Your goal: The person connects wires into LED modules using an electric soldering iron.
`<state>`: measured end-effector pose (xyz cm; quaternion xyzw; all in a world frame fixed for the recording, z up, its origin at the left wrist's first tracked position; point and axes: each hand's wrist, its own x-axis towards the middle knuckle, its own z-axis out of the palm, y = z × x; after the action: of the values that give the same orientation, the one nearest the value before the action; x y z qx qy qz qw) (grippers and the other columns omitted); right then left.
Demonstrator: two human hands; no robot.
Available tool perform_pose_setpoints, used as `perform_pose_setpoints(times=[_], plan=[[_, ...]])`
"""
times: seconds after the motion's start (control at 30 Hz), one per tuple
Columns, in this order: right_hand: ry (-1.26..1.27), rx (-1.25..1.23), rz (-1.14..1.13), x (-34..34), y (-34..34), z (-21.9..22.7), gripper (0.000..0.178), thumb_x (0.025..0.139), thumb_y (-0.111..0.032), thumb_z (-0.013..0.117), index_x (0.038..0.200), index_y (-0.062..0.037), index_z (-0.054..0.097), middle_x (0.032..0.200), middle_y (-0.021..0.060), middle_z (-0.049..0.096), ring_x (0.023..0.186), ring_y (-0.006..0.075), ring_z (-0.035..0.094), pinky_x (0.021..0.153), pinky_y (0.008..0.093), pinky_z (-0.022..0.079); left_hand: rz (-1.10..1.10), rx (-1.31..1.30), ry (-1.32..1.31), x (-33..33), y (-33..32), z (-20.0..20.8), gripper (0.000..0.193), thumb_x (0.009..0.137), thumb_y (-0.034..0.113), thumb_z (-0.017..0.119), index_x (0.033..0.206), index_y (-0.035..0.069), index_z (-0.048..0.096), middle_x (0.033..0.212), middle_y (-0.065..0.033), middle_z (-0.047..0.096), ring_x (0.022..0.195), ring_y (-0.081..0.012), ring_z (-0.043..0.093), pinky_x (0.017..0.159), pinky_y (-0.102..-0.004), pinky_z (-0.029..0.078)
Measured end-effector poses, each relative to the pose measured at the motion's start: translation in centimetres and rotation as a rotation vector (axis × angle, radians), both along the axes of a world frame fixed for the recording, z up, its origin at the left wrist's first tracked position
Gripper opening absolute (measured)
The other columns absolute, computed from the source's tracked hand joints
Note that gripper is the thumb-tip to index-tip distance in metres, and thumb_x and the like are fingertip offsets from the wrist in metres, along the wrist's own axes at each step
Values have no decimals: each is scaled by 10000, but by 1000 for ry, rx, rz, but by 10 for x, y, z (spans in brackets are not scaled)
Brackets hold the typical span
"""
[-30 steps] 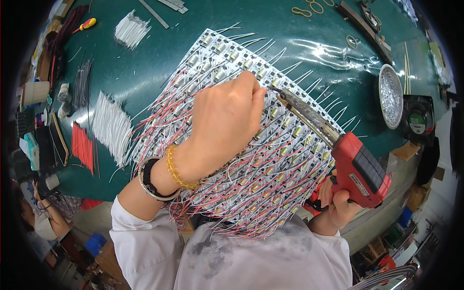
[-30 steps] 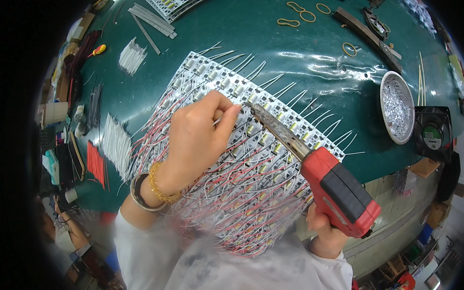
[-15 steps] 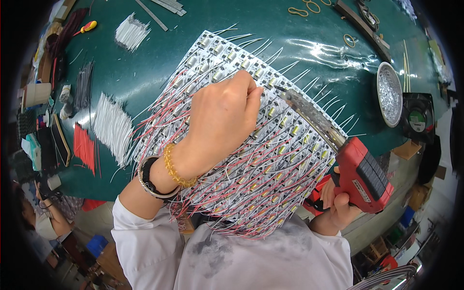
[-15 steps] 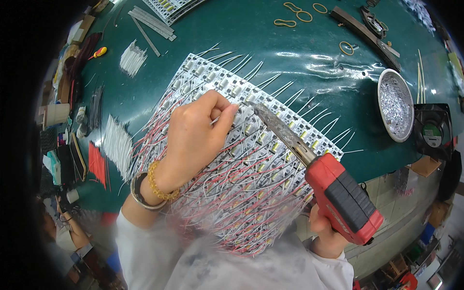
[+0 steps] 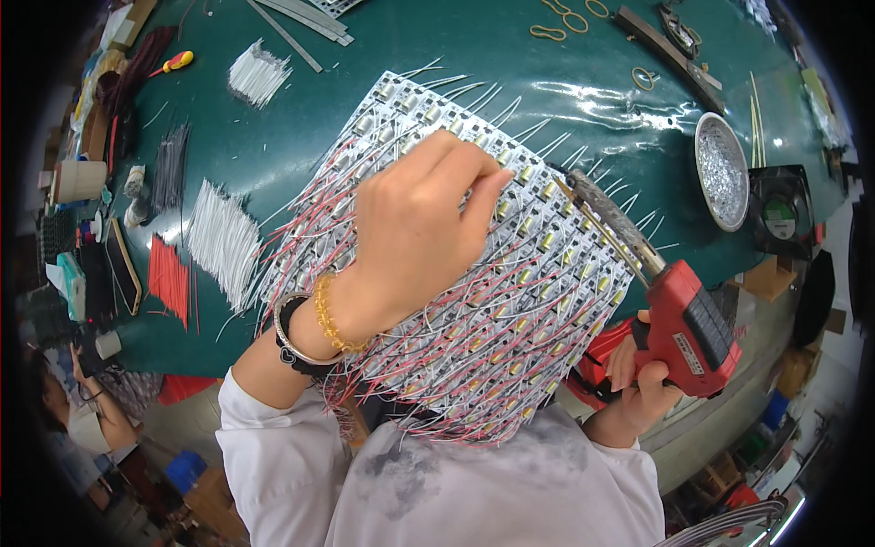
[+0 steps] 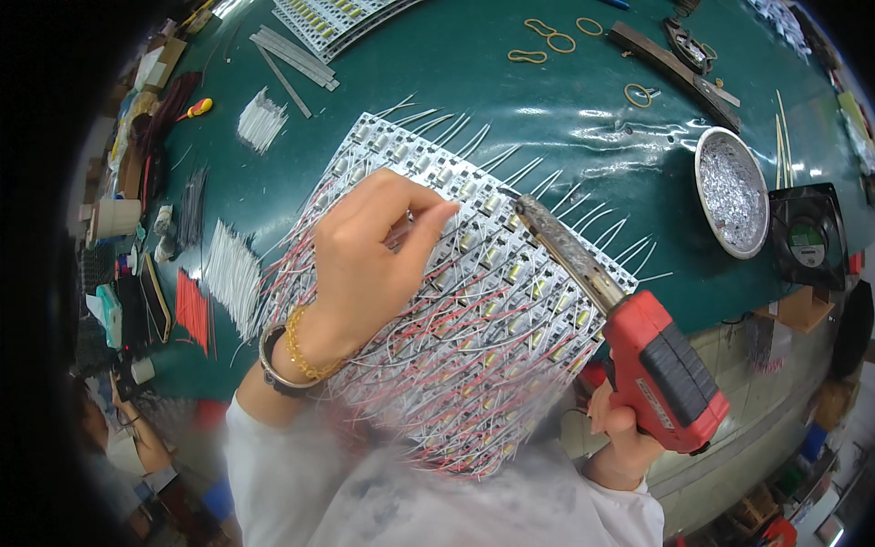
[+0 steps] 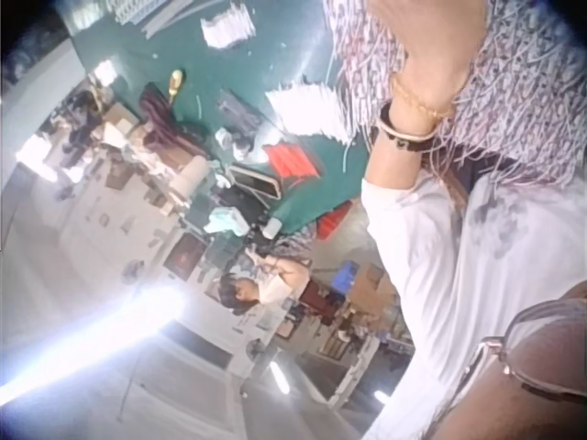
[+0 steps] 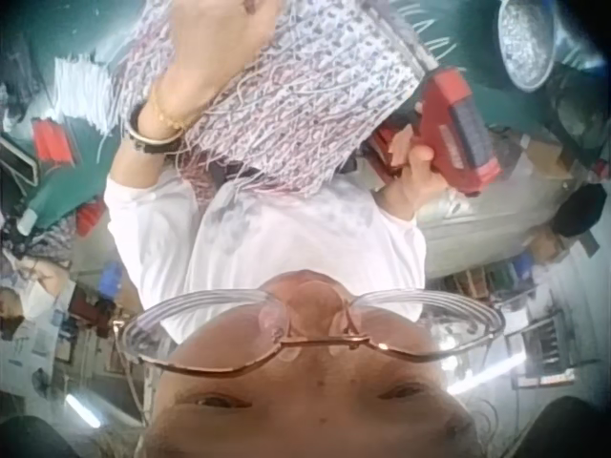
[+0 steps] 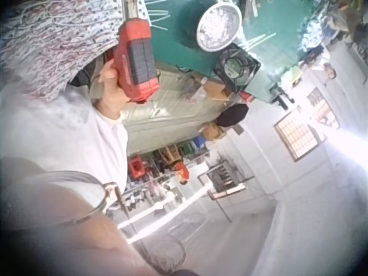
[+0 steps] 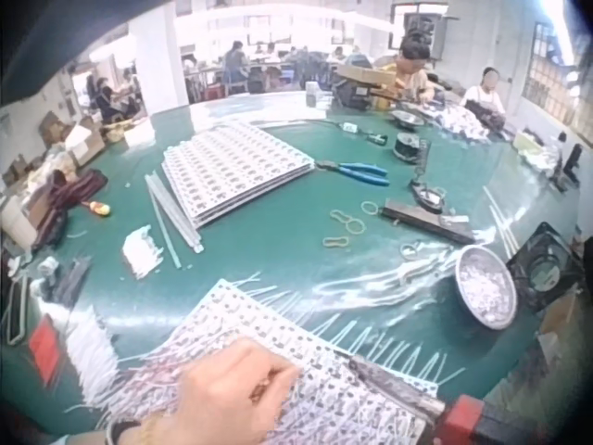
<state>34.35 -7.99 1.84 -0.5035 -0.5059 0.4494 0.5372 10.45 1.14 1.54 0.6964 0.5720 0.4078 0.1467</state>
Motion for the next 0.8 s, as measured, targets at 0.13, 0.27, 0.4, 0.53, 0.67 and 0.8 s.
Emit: perform_pose_setpoints(times=[0.13,0.27,0.4,0.53,0.67,0.8], plan=[[35,-3,27,2,-5,3,689,840,-458,587,1134,141,417,482,23,424,348,93,382,363,222,337,-45,-149,-18,6,-2,-9,110,761,95,670,719,12,610,641,-82,592,534,-185,555,494,-285,421],[41,-6,15,2,-8,-3,670,845,-443,588,1127,141,422,476,30,420,348,96,381,356,225,327,-53,-197,33,7,0,-10,113,744,97,679,707,14,611,633,-81,590,530,-177,546,491,-284,416],[16,-46,54,4,-7,-9,631,848,-405,602,1113,142,431,473,35,417,347,102,382,350,229,314,-65,-227,22,5,4,-10,119,728,89,678,679,9,605,604,-78,576,523,-173,537,485,-282,404],[17,-45,79,7,-9,-11,610,850,-383,609,1112,139,435,470,29,413,343,99,379,349,227,309,-65,-223,28,4,4,-10,124,723,84,676,663,6,600,588,-74,567,512,-171,525,477,-287,393],[16,-67,58,8,-10,-10,612,833,-374,632,1120,130,437,490,31,429,358,99,393,359,229,315,-59,-213,29,5,4,-10,122,721,84,673,664,6,600,588,-74,564,505,-173,516,476,-293,387],[24,-84,35,7,-12,-7,619,811,-362,664,1132,118,441,517,33,449,378,98,412,372,230,322,-59,-207,42,5,4,-10,128,729,95,668,665,7,601,592,-80,565,507,-182,520,481,-297,394]])
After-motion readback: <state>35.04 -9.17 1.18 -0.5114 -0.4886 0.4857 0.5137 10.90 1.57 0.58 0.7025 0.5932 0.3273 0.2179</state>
